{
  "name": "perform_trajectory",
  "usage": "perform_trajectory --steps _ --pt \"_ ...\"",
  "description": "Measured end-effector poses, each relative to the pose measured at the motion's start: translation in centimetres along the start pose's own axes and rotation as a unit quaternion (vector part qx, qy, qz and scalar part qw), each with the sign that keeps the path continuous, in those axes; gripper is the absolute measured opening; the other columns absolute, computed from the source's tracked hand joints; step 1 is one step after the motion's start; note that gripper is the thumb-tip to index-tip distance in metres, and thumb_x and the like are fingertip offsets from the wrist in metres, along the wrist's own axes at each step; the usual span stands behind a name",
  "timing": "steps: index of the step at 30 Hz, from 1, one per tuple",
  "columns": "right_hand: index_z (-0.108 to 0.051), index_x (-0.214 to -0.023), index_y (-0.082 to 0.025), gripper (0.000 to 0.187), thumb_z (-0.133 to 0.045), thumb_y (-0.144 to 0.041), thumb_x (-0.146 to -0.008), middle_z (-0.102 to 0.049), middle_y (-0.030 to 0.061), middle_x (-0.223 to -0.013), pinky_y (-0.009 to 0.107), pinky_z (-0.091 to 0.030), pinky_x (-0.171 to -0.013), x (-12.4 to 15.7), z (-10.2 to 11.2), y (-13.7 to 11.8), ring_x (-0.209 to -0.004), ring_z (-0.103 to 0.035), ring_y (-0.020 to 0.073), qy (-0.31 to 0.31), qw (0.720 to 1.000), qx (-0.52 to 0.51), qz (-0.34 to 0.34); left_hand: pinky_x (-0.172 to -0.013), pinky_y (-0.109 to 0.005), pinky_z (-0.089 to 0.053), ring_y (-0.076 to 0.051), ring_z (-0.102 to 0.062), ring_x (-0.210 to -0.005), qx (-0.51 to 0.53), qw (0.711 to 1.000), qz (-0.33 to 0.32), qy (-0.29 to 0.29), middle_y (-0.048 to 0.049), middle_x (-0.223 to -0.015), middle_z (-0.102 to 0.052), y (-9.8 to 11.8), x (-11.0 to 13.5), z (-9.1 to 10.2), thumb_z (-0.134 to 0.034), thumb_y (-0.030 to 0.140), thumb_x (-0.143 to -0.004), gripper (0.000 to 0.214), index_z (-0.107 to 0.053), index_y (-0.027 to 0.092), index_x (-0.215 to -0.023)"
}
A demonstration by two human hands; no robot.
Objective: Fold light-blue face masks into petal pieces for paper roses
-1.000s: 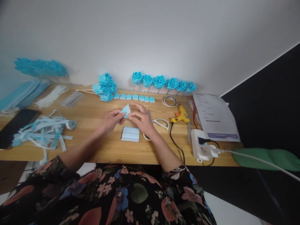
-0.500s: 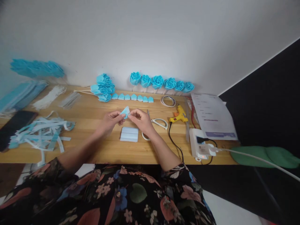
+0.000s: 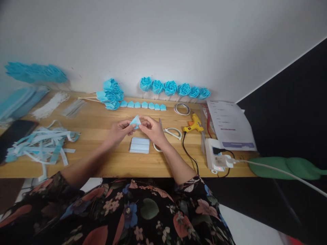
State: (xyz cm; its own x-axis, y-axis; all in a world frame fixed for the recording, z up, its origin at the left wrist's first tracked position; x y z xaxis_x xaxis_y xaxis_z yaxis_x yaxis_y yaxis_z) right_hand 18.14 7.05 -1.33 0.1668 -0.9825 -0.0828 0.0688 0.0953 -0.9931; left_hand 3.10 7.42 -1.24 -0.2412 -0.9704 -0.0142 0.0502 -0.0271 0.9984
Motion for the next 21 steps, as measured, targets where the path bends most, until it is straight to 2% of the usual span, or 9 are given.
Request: perform_trajectory --steps 6,10,14,18,21 --pt "-0.068 -0.117 -0.021 0.042 -0.07 -0.037 -0.079 -0.066 -0.0015 -0.077 0.026 -0.045 -0.064 0.0 -0.2 0.4 -0.067 -0.058 0.0125 -0.012 1.0 0.002 0.008 -0.054 -0.023 -0.04 -0.009 -0.05 -0.054 -0.005 1.0 -0.007 -0.002 0.0015 -0.058 -0.057 0.0 0.1 0.0 -0.072 0.045 -0.074 0.031 -0.064 0.016 -0.067" --pt "-0.069 -0.116 -0.021 0.042 -0.071 -0.041 -0.079 -0.069 -0.0009 -0.079 0.027 -0.049 -0.071 0.1 -0.4 0.4 -0.072 -0.062 0.014 -0.028 1.0 -0.004 0.006 -0.052 -0.023 -0.04 -0.009 -0.049 -0.051 0.012 1.0 0.013 -0.008 0.0021 -0.056 -0.056 -0.5 0.0 0.0 -0.073 0.045 -0.073 0.033 -0.061 0.017 -0.063" --pt "-0.072 -0.103 -0.02 0.037 -0.073 -0.047 -0.077 -0.071 0.0005 -0.083 0.03 -0.051 -0.077 0.1 -0.2 -0.2 -0.078 -0.064 0.0155 -0.012 1.0 -0.016 0.003 -0.053 -0.022 -0.04 -0.009 -0.05 -0.051 0.012 0.999 0.032 -0.028 0.0021 -0.056 -0.057 -0.7 0.0 -0.3 -0.074 0.045 -0.073 0.033 -0.06 0.016 -0.063" --pt "-0.071 -0.091 -0.019 0.032 -0.073 -0.048 -0.077 -0.067 -0.0008 -0.076 0.028 -0.049 -0.072 0.2 -0.4 -1.0 -0.073 -0.06 0.0139 -0.02 1.0 -0.013 0.003 -0.054 -0.023 -0.04 -0.009 -0.05 -0.051 -0.015 0.997 0.037 -0.06 0.0025 -0.055 -0.057 -1.0 0.1 -0.8 -0.073 0.045 -0.075 0.034 -0.059 0.017 -0.062" --pt "-0.064 -0.076 -0.018 0.03 -0.071 -0.047 -0.078 -0.056 -0.0038 -0.065 0.025 -0.041 -0.061 0.4 -0.3 -1.3 -0.063 -0.05 0.0106 -0.017 1.0 0.019 0.008 -0.054 -0.022 -0.039 -0.009 -0.049 -0.052 -0.037 0.996 0.03 -0.077 0.0025 -0.054 -0.056 -1.2 0.2 -1.0 -0.07 0.045 -0.077 0.035 -0.058 0.017 -0.06"
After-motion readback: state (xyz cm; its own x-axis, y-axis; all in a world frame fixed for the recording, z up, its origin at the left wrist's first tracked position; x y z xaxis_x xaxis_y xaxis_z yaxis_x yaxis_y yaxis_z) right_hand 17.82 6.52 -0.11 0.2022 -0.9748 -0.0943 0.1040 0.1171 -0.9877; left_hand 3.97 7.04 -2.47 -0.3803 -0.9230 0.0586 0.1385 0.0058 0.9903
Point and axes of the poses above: each hand's wrist, its own x-axis away from the middle knuckle, its own z-axis out of the back of the hand, y = z × x, the point moved 7 cm from there along -x, towards the middle knuckle
